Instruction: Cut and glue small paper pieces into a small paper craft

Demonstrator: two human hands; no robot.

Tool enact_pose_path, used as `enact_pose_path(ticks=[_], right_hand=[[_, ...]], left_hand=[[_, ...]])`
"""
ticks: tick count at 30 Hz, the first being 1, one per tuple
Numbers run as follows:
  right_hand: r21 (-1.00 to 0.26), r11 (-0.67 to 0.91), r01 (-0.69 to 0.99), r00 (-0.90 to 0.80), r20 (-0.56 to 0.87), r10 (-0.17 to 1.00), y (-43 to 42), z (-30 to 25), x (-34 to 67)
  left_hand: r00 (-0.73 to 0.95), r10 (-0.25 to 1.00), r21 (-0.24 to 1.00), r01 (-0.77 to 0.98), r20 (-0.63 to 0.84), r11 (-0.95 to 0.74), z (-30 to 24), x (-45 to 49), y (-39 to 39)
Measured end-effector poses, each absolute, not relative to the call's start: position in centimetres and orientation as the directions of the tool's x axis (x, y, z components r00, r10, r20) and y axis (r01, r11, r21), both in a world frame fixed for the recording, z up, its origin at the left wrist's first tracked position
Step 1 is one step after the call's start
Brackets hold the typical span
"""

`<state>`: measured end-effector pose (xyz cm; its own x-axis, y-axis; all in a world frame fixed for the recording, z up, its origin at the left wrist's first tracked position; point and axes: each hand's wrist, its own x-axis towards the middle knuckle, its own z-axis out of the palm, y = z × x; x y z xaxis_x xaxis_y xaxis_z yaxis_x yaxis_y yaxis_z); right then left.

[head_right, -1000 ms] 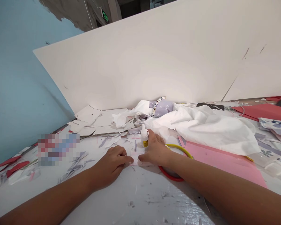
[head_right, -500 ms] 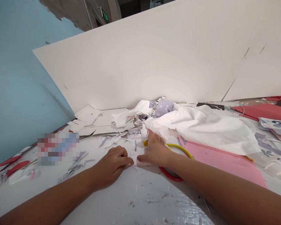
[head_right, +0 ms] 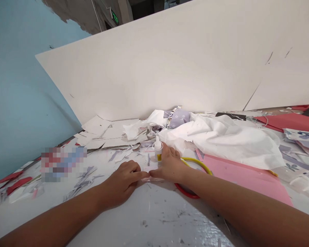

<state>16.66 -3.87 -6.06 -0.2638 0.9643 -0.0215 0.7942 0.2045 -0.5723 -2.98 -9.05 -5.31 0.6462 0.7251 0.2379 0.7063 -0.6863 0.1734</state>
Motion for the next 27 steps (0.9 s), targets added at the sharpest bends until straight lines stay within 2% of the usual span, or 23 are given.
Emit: enact_pose_path(ticks=[10, 18, 27], right_hand=[[-0.601, 0.199, 0.774, -0.261, -0.015, 0.965, -3.59, -6.17, 16.88], [-0.626, 0.201, 0.754, -0.261, -0.005, 0.965, -3.55, -6.24, 17.01], [-0.610, 0.200, 0.767, -0.241, 0.014, 0.970, -3.76, -6.03, 16.79]], left_hand=[[0.639, 0.738, 0.187, 0.715, 0.216, -0.673, -5.15, -3.00, -9.14], [0.622, 0.756, 0.243, 0.716, 0.204, -0.654, -5.38, -3.39, -9.02], [0.599, 0.782, 0.273, 0.733, 0.172, -0.622, -5.40, -3.33, -8.85]])
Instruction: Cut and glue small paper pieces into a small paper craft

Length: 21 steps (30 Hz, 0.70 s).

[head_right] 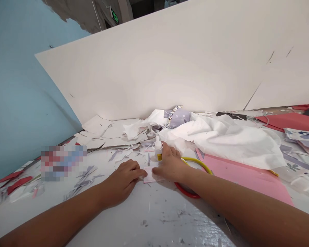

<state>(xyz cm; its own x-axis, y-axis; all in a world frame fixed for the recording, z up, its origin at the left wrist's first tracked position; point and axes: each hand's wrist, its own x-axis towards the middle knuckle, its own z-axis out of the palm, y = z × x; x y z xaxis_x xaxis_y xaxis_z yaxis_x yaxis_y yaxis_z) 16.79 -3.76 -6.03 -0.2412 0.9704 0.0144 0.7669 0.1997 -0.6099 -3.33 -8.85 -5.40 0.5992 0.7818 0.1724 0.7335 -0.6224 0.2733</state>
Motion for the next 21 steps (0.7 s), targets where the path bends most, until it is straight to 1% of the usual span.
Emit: enact_pose_path(ticks=[12, 21], right_hand=[[-0.620, 0.182, 0.763, -0.219, 0.017, 0.976, -3.65, -6.22, 16.68], [-0.629, 0.197, 0.752, -0.232, 0.028, 0.972, -3.61, -6.26, 16.78]], left_hand=[[0.580, 0.802, 0.276, 0.755, 0.143, -0.595, -5.21, -3.17, -8.92], [0.585, 0.796, 0.266, 0.752, 0.154, -0.603, -5.55, -3.33, -8.82]])
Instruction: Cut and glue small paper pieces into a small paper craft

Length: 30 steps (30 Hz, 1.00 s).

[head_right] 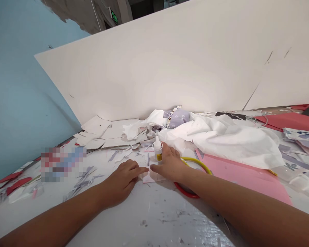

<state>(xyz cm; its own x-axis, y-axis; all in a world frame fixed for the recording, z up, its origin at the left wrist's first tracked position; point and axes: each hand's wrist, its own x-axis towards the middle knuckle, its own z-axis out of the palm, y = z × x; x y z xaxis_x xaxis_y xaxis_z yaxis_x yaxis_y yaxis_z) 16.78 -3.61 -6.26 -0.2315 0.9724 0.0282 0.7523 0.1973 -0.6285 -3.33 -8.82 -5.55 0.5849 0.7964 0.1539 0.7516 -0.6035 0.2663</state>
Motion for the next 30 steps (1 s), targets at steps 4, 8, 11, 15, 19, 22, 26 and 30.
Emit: enact_pose_path(ticks=[4, 8, 11, 15, 19, 22, 26, 30], right_hand=[[-0.622, 0.195, 0.758, -0.230, 0.024, 0.973, -3.64, -6.23, 16.76], [-0.630, 0.197, 0.751, -0.241, 0.016, 0.970, -3.59, -6.38, 16.87], [-0.628, 0.201, 0.752, -0.246, 0.016, 0.969, -3.49, -6.59, 16.98], [-0.620, 0.206, 0.757, -0.259, 0.004, 0.966, -3.43, -6.70, 17.10], [-0.613, 0.203, 0.763, -0.263, -0.008, 0.965, -3.45, -6.62, 17.24], [-0.605, 0.208, 0.769, -0.273, -0.016, 0.962, -3.41, -6.60, 17.27], [-0.581, 0.235, 0.779, -0.299, -0.016, 0.954, -3.36, -6.50, 17.15], [-0.568, 0.245, 0.786, -0.311, -0.020, 0.950, -3.47, -6.25, 17.15]], left_hand=[[0.586, 0.796, 0.268, 0.751, 0.149, -0.603, -5.39, -3.28, -8.86], [0.593, 0.793, 0.246, 0.755, 0.140, -0.608, -5.28, -3.25, -8.90], [0.595, 0.790, 0.246, 0.752, 0.148, -0.612, -5.26, -3.24, -8.92], [0.606, 0.783, 0.247, 0.744, 0.140, -0.620, -5.12, -3.21, -8.98], [0.617, 0.770, 0.227, 0.736, 0.163, -0.638, -4.93, -3.10, -9.09], [0.640, 0.751, 0.203, 0.723, 0.165, -0.661, -4.90, -3.03, -9.15], [0.650, 0.738, 0.190, 0.713, 0.179, -0.674, -5.03, -3.04, -9.13], [0.647, 0.737, 0.193, 0.711, 0.198, -0.676, -5.19, -3.12, -9.10]])
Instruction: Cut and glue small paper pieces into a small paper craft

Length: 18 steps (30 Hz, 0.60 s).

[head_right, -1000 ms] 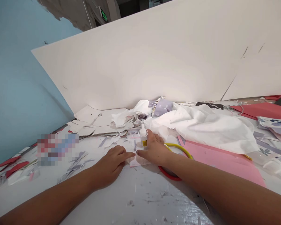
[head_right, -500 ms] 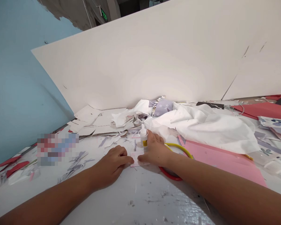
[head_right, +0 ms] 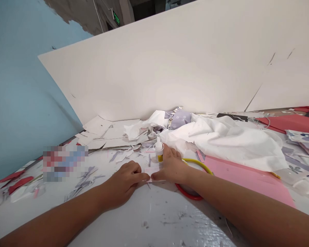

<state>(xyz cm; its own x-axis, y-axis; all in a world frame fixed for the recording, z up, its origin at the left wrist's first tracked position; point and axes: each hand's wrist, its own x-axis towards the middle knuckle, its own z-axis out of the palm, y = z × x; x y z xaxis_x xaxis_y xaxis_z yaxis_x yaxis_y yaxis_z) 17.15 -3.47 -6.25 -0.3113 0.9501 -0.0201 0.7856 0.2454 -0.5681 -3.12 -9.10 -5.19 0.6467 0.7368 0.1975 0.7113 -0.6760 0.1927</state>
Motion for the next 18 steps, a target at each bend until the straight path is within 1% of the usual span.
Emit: enact_pose_path(ticks=[6, 14, 18], right_hand=[[-0.606, 0.199, 0.770, -0.305, -0.076, 0.949, -3.52, -5.98, 17.31], [-0.637, 0.175, 0.751, -0.286, -0.075, 0.955, -3.63, -5.72, 17.17], [-0.656, 0.178, 0.734, -0.278, -0.050, 0.959, -3.99, -5.62, 17.07]], left_hand=[[0.640, 0.749, 0.200, 0.721, 0.175, -0.663, -5.08, -3.10, -9.21], [0.591, 0.786, 0.274, 0.737, 0.184, -0.618, -5.01, -3.05, -9.37], [0.577, 0.794, 0.262, 0.749, 0.192, -0.609, -5.04, -2.96, -9.24]])
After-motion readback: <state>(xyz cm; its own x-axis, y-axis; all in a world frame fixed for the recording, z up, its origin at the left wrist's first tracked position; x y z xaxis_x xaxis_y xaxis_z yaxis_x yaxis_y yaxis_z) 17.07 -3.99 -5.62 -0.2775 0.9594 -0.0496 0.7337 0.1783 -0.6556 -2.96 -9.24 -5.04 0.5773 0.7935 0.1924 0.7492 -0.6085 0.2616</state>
